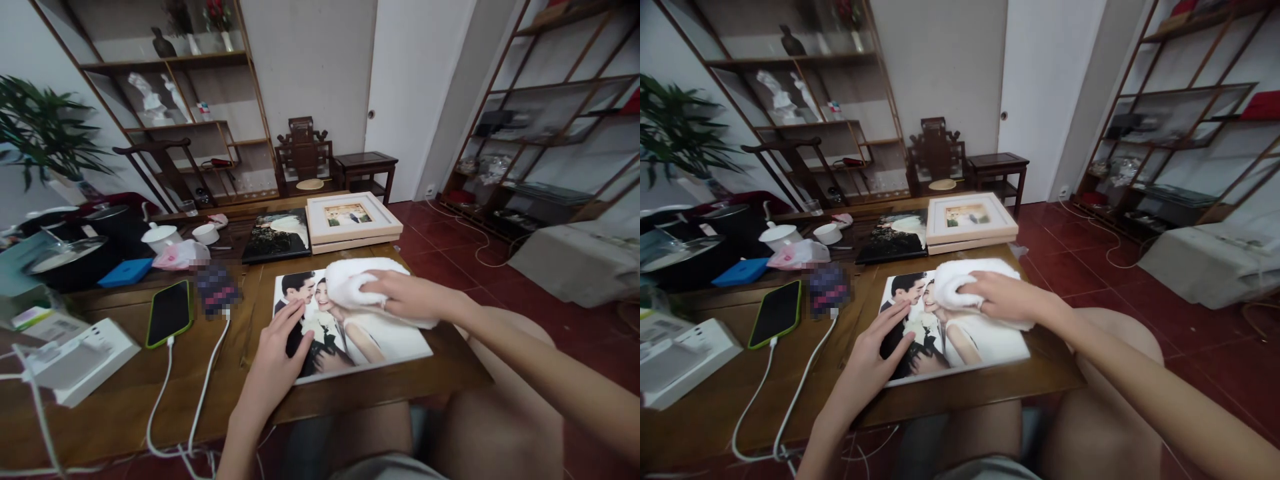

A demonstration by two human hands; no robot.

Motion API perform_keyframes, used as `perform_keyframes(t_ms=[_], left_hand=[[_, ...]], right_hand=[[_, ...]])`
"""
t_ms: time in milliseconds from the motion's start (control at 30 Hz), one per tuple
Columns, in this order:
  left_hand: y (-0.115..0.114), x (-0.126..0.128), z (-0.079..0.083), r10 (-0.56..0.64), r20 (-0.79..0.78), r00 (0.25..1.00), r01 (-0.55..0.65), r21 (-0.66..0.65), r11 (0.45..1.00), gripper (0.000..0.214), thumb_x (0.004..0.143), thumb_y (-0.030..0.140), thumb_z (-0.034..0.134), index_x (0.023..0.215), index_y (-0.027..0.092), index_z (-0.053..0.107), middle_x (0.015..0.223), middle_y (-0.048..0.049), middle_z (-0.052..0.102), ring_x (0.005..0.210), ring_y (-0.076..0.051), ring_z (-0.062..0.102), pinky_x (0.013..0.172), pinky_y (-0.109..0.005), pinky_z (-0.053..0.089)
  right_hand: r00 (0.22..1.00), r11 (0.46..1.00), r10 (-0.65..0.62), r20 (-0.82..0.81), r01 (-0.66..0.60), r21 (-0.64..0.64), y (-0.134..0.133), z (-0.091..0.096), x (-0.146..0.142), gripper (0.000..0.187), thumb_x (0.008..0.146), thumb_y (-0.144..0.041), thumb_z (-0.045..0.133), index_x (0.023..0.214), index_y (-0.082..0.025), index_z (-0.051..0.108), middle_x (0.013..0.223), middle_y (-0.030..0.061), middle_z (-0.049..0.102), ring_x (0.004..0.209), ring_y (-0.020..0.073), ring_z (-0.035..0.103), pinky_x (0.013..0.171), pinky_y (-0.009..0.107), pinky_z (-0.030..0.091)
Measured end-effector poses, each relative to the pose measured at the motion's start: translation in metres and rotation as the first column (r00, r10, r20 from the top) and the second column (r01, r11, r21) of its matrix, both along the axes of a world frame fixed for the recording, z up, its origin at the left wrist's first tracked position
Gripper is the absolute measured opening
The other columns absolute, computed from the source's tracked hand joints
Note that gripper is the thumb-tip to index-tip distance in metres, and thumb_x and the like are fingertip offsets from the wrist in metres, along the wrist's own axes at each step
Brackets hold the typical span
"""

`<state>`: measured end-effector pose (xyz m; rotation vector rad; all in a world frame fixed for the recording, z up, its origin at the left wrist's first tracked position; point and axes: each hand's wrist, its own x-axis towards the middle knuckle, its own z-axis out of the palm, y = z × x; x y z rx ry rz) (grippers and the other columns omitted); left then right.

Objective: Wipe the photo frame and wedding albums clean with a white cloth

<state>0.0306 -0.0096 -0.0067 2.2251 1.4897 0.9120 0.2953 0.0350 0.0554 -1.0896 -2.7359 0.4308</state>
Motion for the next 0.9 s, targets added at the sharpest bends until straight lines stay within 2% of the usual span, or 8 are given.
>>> perform_keyframes(t_ms=[100, 200, 300, 400, 500, 600, 733, 900], left_hand=[[0.0, 0.001, 0.002, 0.003, 0.0, 1.0, -0.003, -0.002, 1.0, 0.038, 0.084, 0.032, 0.052, 0.121, 0.025, 0.055, 0.129, -0.0062, 0.055, 0.123, -0.022, 0.047, 0.103, -0.042, 0.037], [0.001, 0.001, 0.003, 0.01, -0.007, 1.0, -0.01, -0.005, 1.0, 0.038, 0.083, 0.032, 0.052, 0.12, 0.024, 0.056, 0.129, -0.0065, 0.055, 0.122, -0.022, 0.048, 0.103, -0.042, 0.037], [0.003, 0.0, 0.003, 0.015, -0.011, 1.0, -0.015, -0.013, 1.0, 0.038, 0.083, 0.032, 0.053, 0.12, 0.023, 0.056, 0.129, -0.0068, 0.055, 0.121, -0.022, 0.048, 0.103, -0.042, 0.038], [0.004, -0.001, 0.002, 0.012, -0.013, 1.0, -0.013, -0.016, 1.0, 0.039, 0.083, 0.032, 0.053, 0.12, 0.021, 0.056, 0.129, -0.0071, 0.055, 0.122, -0.022, 0.048, 0.103, -0.041, 0.037], [0.004, -0.001, 0.002, 0.006, -0.016, 1.0, -0.006, -0.008, 1.0, 0.039, 0.083, 0.032, 0.053, 0.12, 0.019, 0.057, 0.129, -0.008, 0.055, 0.122, -0.022, 0.048, 0.104, -0.04, 0.036], [0.003, 0.0, 0.003, 0.001, -0.018, 1.0, -0.001, -0.01, 1.0, 0.039, 0.083, 0.032, 0.052, 0.119, 0.018, 0.057, 0.129, -0.0087, 0.055, 0.121, -0.022, 0.048, 0.104, -0.041, 0.036], [0.004, -0.001, 0.002, -0.001, -0.027, 1.0, 0.001, -0.001, 1.0, 0.038, 0.084, 0.032, 0.052, 0.119, 0.019, 0.057, 0.129, -0.0084, 0.055, 0.121, -0.022, 0.048, 0.104, -0.041, 0.036], [0.005, -0.001, 0.0, 0.0, -0.025, 1.0, 0.0, 0.01, 1.0, 0.039, 0.083, 0.033, 0.053, 0.119, 0.018, 0.057, 0.128, -0.0084, 0.056, 0.121, -0.022, 0.048, 0.104, -0.04, 0.037]], right_hand=[[0.997, 0.996, -0.075, 0.003, 0.075, 0.048, 0.02, -0.008, 0.009, 0.038, 0.075, -0.007, 0.042, 0.107, -0.017, 0.059, 0.108, 0.0108, 0.06, 0.101, 0.0253, 0.053, 0.086, 0.037, 0.041], [0.995, 0.995, -0.097, 0.024, 0.096, 0.041, 0.02, -0.008, 0.011, 0.039, 0.072, -0.005, 0.041, 0.104, -0.017, 0.06, 0.104, 0.0098, 0.061, 0.099, 0.0245, 0.054, 0.085, 0.036, 0.041], [0.997, 0.997, -0.068, 0.047, 0.067, 0.025, -0.002, -0.002, 0.004, 0.045, 0.067, -0.002, 0.041, 0.104, -0.018, 0.061, 0.117, 0.0111, 0.057, 0.108, 0.0251, 0.051, 0.089, 0.037, 0.04], [0.998, 1.0, 0.006, 0.066, -0.004, -0.024, -0.036, 0.005, -0.008, 0.045, 0.062, 0.0, 0.042, 0.097, -0.018, 0.064, 0.132, 0.0122, 0.048, 0.123, 0.0254, 0.042, 0.097, 0.038, 0.036], [0.992, 0.993, 0.107, 0.067, -0.102, -0.065, -0.071, 0.01, -0.018, 0.046, 0.06, -0.001, 0.044, 0.096, -0.021, 0.065, 0.134, 0.0083, 0.048, 0.13, 0.0239, 0.033, 0.103, 0.04, 0.03], [0.979, 0.975, 0.203, 0.022, -0.2, -0.092, -0.089, 0.014, -0.023, 0.053, 0.061, -0.001, 0.044, 0.104, -0.026, 0.063, 0.13, 0.0022, 0.053, 0.132, 0.0195, 0.029, 0.106, 0.039, 0.027], [0.985, 0.977, 0.175, 0.009, -0.172, -0.129, -0.076, 0.014, -0.022, 0.051, 0.064, -0.001, 0.045, 0.107, -0.023, 0.062, 0.134, 0.006, 0.048, 0.128, 0.0212, 0.035, 0.102, 0.037, 0.032], [0.996, 0.994, 0.085, 0.01, -0.084, -0.064, -0.025, 0.007, -0.012, 0.042, 0.068, 0.0, 0.043, 0.101, -0.018, 0.063, 0.129, 0.0115, 0.05, 0.12, 0.0241, 0.044, 0.096, 0.036, 0.038]])
